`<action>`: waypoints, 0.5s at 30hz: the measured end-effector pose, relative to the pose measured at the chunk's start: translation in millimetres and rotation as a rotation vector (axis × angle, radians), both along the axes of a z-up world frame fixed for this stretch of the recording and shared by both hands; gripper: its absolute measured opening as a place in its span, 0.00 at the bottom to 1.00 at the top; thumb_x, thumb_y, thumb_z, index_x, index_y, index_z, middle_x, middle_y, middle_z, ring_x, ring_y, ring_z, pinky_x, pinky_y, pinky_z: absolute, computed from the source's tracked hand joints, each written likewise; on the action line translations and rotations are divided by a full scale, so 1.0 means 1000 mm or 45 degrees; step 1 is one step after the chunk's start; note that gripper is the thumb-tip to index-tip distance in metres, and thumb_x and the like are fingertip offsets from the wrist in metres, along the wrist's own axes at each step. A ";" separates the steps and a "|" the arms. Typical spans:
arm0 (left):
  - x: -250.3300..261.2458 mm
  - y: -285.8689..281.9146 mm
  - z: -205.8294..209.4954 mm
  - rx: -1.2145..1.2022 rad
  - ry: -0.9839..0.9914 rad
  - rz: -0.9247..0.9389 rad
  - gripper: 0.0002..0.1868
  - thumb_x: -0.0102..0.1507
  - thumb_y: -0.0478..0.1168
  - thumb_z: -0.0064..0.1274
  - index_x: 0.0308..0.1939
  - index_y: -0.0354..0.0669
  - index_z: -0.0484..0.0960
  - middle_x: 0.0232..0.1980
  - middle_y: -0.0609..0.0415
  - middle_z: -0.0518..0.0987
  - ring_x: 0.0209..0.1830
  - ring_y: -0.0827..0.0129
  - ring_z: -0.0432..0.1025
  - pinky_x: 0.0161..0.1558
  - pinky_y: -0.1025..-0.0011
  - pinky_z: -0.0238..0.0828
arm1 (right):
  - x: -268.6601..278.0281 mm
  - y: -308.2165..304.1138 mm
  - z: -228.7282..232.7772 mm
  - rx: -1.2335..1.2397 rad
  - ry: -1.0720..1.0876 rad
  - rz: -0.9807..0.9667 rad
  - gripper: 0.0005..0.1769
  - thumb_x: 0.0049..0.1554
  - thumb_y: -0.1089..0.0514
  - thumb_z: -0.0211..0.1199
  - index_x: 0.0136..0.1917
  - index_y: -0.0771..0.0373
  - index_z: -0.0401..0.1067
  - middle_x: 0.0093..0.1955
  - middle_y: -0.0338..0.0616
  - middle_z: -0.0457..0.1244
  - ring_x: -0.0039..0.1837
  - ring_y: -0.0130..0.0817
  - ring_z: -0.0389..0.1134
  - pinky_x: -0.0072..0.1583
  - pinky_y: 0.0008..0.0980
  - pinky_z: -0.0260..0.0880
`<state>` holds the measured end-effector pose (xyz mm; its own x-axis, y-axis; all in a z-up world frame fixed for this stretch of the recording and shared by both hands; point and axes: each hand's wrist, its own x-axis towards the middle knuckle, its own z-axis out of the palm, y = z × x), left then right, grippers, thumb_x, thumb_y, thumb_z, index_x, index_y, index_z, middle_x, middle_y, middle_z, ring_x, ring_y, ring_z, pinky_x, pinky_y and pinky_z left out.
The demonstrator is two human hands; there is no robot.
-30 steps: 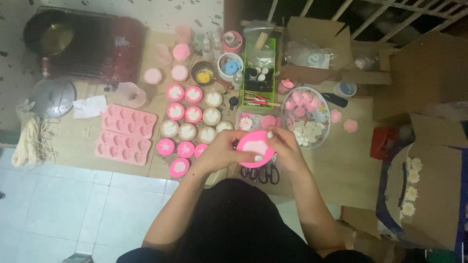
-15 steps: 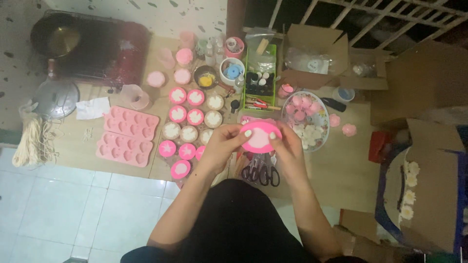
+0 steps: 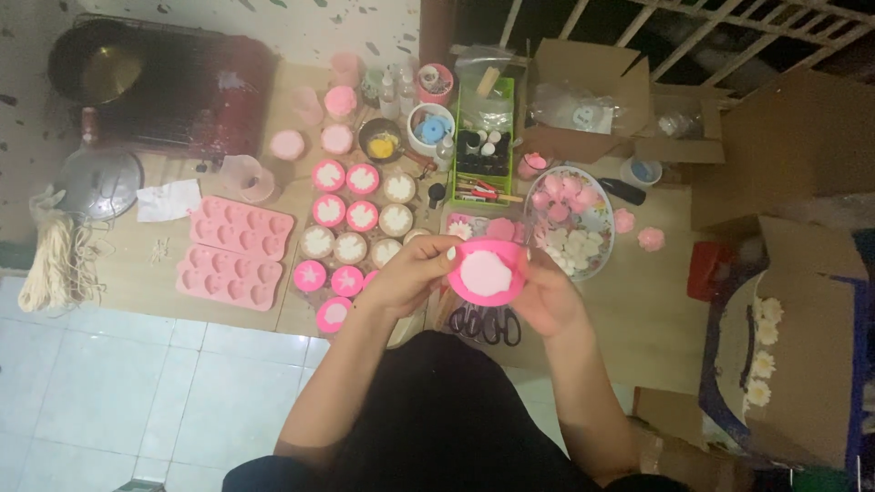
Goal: Removing wax flowers from silicone molds and assembling them.
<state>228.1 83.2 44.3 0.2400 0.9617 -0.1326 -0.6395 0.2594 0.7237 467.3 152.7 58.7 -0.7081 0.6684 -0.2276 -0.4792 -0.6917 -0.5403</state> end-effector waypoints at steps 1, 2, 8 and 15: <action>0.000 0.001 0.003 -0.001 -0.001 -0.001 0.15 0.69 0.44 0.59 0.53 0.35 0.83 0.45 0.59 0.82 0.41 0.79 0.73 0.44 0.77 0.69 | 0.002 0.000 -0.006 -0.001 -0.001 -0.001 0.27 0.64 0.54 0.61 0.69 0.74 0.64 0.66 0.53 0.66 0.68 0.44 0.67 0.71 0.47 0.64; 0.001 0.003 0.007 -0.044 -0.056 -0.013 0.16 0.68 0.44 0.58 0.53 0.35 0.82 0.45 0.58 0.82 0.41 0.78 0.74 0.44 0.76 0.70 | 0.005 0.001 -0.013 0.116 0.001 0.024 0.27 0.64 0.55 0.63 0.70 0.73 0.63 0.67 0.54 0.64 0.69 0.45 0.66 0.71 0.47 0.64; 0.004 0.008 0.009 -0.254 -0.022 0.024 0.16 0.66 0.47 0.56 0.50 0.37 0.83 0.42 0.58 0.83 0.39 0.77 0.75 0.42 0.75 0.72 | -0.012 -0.001 0.067 1.465 -0.800 -0.170 0.41 0.52 0.59 0.70 0.74 0.64 0.57 0.73 0.51 0.57 0.76 0.45 0.57 0.74 0.43 0.59; 0.018 0.010 0.009 -0.210 0.251 0.146 0.13 0.66 0.46 0.55 0.43 0.38 0.85 0.38 0.59 0.83 0.36 0.79 0.75 0.40 0.77 0.71 | -0.021 -0.015 0.123 2.540 -1.205 -0.053 0.32 0.48 0.61 0.72 0.67 0.56 0.74 0.70 0.46 0.59 0.71 0.49 0.59 0.70 0.47 0.62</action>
<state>245.7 93.0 53.6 0.0852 0.9426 -0.3227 -0.5226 0.3181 0.7910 446.5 137.9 182.1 -0.8183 0.4084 0.4045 0.2790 0.8974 -0.3417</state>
